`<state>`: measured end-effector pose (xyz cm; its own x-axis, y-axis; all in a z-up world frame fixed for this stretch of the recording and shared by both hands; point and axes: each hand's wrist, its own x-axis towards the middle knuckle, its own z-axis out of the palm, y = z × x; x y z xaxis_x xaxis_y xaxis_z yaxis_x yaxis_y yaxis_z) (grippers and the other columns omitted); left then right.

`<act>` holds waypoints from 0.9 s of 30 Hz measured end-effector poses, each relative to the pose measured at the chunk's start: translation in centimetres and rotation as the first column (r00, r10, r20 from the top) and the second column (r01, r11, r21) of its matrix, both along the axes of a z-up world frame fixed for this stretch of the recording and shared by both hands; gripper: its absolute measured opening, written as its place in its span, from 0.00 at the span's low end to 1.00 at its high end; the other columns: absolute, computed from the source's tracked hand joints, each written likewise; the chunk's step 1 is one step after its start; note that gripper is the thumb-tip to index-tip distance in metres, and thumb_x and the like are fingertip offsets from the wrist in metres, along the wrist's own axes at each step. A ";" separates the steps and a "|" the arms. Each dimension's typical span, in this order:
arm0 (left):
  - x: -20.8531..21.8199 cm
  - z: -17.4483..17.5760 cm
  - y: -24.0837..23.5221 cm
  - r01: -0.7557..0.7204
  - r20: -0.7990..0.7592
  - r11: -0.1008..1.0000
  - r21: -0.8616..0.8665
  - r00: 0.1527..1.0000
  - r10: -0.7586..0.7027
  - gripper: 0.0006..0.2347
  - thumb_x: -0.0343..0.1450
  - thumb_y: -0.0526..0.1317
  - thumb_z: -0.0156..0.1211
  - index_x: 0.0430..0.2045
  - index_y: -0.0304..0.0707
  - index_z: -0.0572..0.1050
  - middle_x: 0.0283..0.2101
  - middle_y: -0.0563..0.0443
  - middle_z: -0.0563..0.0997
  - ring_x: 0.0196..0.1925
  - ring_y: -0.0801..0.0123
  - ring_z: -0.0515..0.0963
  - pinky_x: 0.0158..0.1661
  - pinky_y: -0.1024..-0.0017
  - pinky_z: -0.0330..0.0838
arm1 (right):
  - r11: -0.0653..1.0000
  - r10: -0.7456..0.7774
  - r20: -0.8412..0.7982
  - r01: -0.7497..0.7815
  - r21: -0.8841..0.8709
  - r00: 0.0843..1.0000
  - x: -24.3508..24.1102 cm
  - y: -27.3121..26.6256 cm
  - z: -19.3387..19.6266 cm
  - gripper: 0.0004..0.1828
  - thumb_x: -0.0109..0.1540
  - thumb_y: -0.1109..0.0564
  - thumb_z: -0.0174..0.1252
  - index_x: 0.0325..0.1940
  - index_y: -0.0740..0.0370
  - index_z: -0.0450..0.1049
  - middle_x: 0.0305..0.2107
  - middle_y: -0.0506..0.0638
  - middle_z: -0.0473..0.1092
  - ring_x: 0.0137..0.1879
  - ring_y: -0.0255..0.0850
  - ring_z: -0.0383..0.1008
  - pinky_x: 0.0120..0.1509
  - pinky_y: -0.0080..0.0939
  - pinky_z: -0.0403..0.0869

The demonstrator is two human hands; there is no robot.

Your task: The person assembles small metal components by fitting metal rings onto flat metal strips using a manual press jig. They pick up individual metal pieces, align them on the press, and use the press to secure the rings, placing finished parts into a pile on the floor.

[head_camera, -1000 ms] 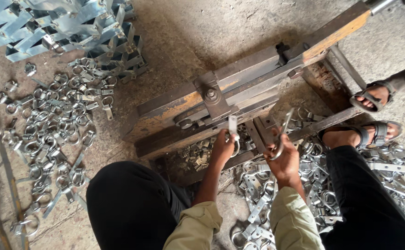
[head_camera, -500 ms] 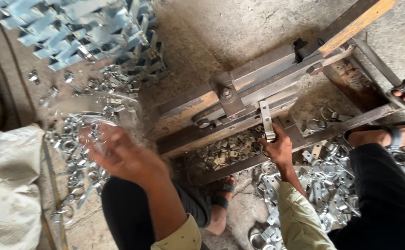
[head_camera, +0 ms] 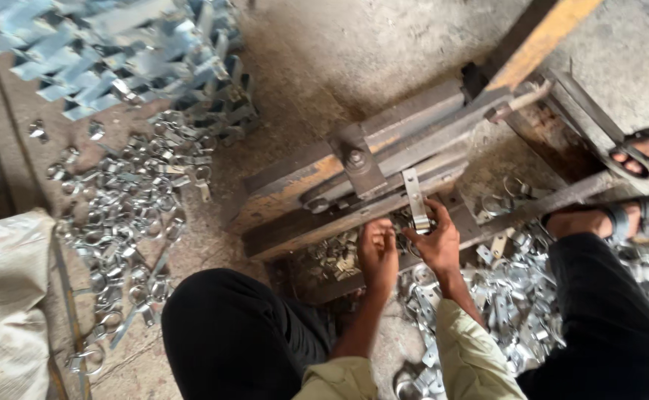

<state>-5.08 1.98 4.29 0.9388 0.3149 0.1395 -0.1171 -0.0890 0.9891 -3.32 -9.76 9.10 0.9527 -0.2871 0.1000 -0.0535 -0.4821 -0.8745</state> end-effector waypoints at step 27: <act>2.3 -0.8 -0.2 0.294 -0.351 0.883 -0.366 0.835 -0.423 0.12 0.75 0.40 0.58 0.50 0.34 0.73 0.40 0.51 0.82 0.39 0.74 0.81 0.42 0.77 0.76 | 0.667 0.489 0.267 -0.553 0.499 0.831 0.0 -2.9 -1.4 0.43 0.53 0.61 0.72 0.70 0.64 0.62 0.62 0.57 0.64 0.63 0.48 0.72 0.62 0.49 0.78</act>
